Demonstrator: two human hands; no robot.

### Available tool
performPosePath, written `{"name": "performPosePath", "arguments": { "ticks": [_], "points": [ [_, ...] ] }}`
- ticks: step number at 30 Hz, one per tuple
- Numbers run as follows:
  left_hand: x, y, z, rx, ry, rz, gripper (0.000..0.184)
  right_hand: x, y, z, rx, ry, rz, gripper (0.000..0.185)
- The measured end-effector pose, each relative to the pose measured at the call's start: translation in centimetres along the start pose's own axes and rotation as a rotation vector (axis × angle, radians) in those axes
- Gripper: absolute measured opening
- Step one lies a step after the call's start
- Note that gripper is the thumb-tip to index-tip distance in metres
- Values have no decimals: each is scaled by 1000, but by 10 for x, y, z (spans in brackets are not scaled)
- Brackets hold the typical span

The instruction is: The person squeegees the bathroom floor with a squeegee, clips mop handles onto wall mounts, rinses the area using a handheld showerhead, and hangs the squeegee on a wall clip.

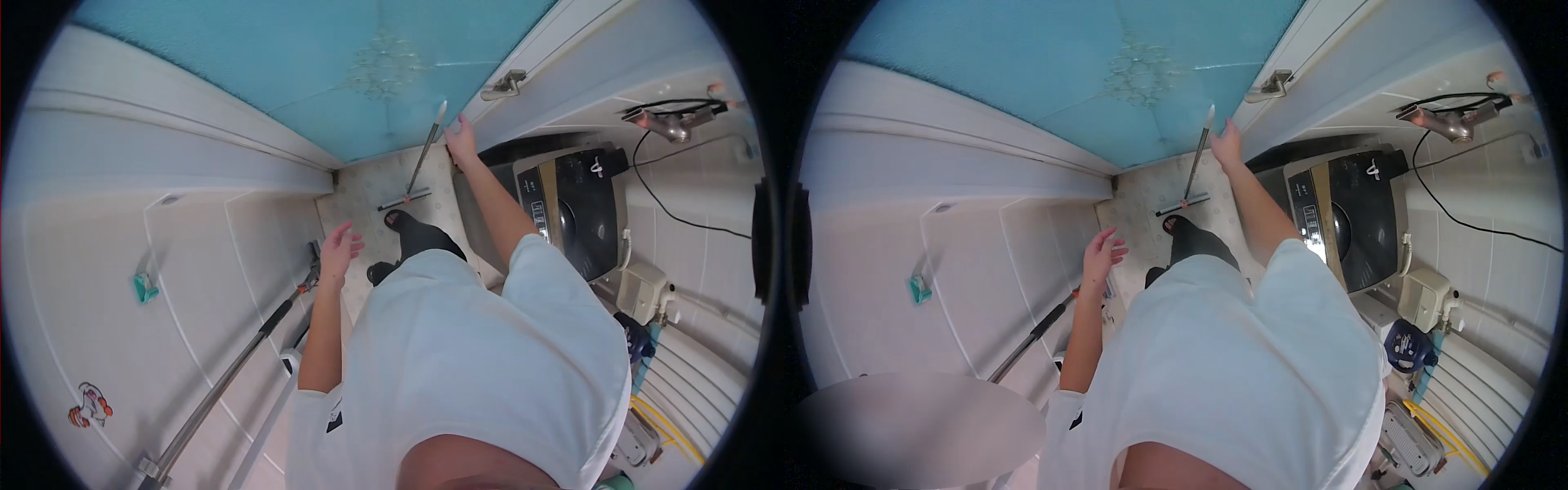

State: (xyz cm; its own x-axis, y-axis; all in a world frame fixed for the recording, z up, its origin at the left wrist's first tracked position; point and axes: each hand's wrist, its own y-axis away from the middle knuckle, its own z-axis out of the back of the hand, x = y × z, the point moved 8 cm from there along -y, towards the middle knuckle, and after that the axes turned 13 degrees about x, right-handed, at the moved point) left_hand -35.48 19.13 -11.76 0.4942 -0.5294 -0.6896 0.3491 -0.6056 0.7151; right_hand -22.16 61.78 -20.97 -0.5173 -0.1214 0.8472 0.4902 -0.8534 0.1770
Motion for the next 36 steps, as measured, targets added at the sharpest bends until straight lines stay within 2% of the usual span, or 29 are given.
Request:
{"name": "performPosePath", "arguments": {
  "ticks": [3, 5, 7, 10, 13, 16, 19, 20, 22, 25, 28, 34, 36],
  "points": [
    [2, -12, -2, 5, 5, 25, 37, -56, -50, -18, 44, -74, -117, 66],
    [1, -13, 1, -32, 16, 42, 36, -65, -73, -35, 125, -251, -223, 65],
    [8, -9, 7, -78, 74, 37, 36, -41, -69, -47, 273, -538, -369, 63],
    [22, 4, 17, -167, 151, 49, 36, -51, -83, -68, 288, -474, -426, 47],
    [37, 19, 22, -261, 230, 52, 35, -36, -67, -97, 417, -425, -386, 33],
    [53, 33, 21, -343, 332, 38, 36, -24, -31, -145, 695, -98, -187, 24],
    [68, 50, 16, -416, 407, 16, 36, 6, 9, -189, 784, 170, 371, 19],
    [74, 56, 13, -437, 426, 7, 36, 13, 25, -199, 872, 216, 350, 19],
    [80, 69, 8, -472, 457, -11, 36, 76, 64, -203, 1038, 315, 310, 20],
    [86, 88, 4, -529, 487, -54, 35, 112, 88, -220, 1076, 250, 526, 29],
    [100, 101, -1, -566, 519, -90, 34, 150, 98, -211, 1117, 197, 428, 28],
    [156, 123, -36, -586, 604, -96, 34, 134, 123, -246, 949, 609, 789, 33],
    [172, 130, -49, -579, 631, -67, 33, 120, 132, -263, 1029, 679, 726, 36]
  ]
}}
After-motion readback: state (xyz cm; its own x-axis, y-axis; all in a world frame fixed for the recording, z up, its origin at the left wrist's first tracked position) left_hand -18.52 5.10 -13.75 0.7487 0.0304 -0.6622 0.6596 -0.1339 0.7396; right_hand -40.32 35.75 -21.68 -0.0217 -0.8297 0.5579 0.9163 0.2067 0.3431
